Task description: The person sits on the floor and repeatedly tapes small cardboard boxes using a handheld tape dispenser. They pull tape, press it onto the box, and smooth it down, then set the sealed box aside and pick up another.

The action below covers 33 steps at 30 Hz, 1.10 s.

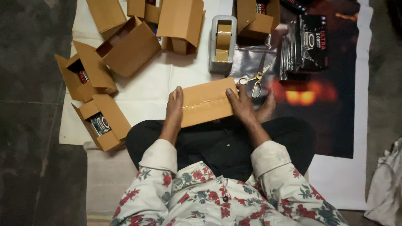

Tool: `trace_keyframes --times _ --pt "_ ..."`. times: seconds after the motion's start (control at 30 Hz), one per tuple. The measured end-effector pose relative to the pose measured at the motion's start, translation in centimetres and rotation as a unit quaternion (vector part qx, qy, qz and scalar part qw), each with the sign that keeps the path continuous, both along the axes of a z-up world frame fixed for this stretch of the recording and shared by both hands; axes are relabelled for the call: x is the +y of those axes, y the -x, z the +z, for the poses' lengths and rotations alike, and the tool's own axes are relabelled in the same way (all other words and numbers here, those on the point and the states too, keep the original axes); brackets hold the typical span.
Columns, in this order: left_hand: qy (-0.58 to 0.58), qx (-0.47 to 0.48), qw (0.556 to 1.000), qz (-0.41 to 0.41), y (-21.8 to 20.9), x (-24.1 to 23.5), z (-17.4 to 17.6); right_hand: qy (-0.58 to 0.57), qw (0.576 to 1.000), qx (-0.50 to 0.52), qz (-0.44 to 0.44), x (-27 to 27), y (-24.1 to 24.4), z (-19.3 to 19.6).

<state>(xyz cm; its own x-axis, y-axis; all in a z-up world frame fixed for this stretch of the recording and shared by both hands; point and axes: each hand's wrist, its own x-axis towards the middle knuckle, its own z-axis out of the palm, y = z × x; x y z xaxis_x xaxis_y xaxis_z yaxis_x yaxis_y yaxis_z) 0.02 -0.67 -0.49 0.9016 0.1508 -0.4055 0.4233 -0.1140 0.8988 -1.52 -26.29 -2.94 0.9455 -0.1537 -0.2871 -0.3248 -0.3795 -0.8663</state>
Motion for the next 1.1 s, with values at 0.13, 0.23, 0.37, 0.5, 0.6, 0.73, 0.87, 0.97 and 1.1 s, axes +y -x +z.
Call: trace_keyframes --times 0.13,0.23,0.37,0.5,0.6,0.73,0.87,0.97,1.1 --pt "-0.148 -0.035 0.988 -0.035 -0.1 -0.1 -0.3 -0.016 0.998 -0.055 -0.004 0.3 -0.2 -1.6" --pt "-0.175 -0.030 0.983 -0.046 -0.4 -0.3 -0.7 0.058 0.998 -0.033 -0.024 0.0 -0.4 -2.3" --pt "-0.141 -0.046 0.986 -0.076 -0.9 0.1 -0.8 0.080 0.996 0.015 -0.039 0.4 0.0 -1.4" --pt "-0.108 -0.085 0.987 -0.079 -0.8 -0.1 -0.7 0.107 0.993 0.040 -0.023 1.0 0.3 1.0" --pt "-0.137 -0.067 0.985 -0.081 0.2 -1.3 -1.2 0.215 0.975 -0.051 -0.010 2.5 1.0 2.7" --pt "-0.127 -0.070 0.986 -0.077 1.3 -2.3 -1.8 0.431 0.897 -0.057 0.083 6.8 0.5 4.2" --pt "-0.034 -0.138 0.986 -0.090 2.0 -1.8 -1.7 0.444 0.861 -0.214 0.127 11.7 -0.2 3.8" --pt "-0.004 -0.085 0.994 -0.062 1.7 -1.5 -1.3 0.431 0.867 -0.217 0.122 11.0 -1.5 2.8" --pt "-0.062 -0.113 0.989 -0.068 1.7 -1.8 -0.9 0.472 0.879 -0.058 0.030 4.4 -3.0 1.1"
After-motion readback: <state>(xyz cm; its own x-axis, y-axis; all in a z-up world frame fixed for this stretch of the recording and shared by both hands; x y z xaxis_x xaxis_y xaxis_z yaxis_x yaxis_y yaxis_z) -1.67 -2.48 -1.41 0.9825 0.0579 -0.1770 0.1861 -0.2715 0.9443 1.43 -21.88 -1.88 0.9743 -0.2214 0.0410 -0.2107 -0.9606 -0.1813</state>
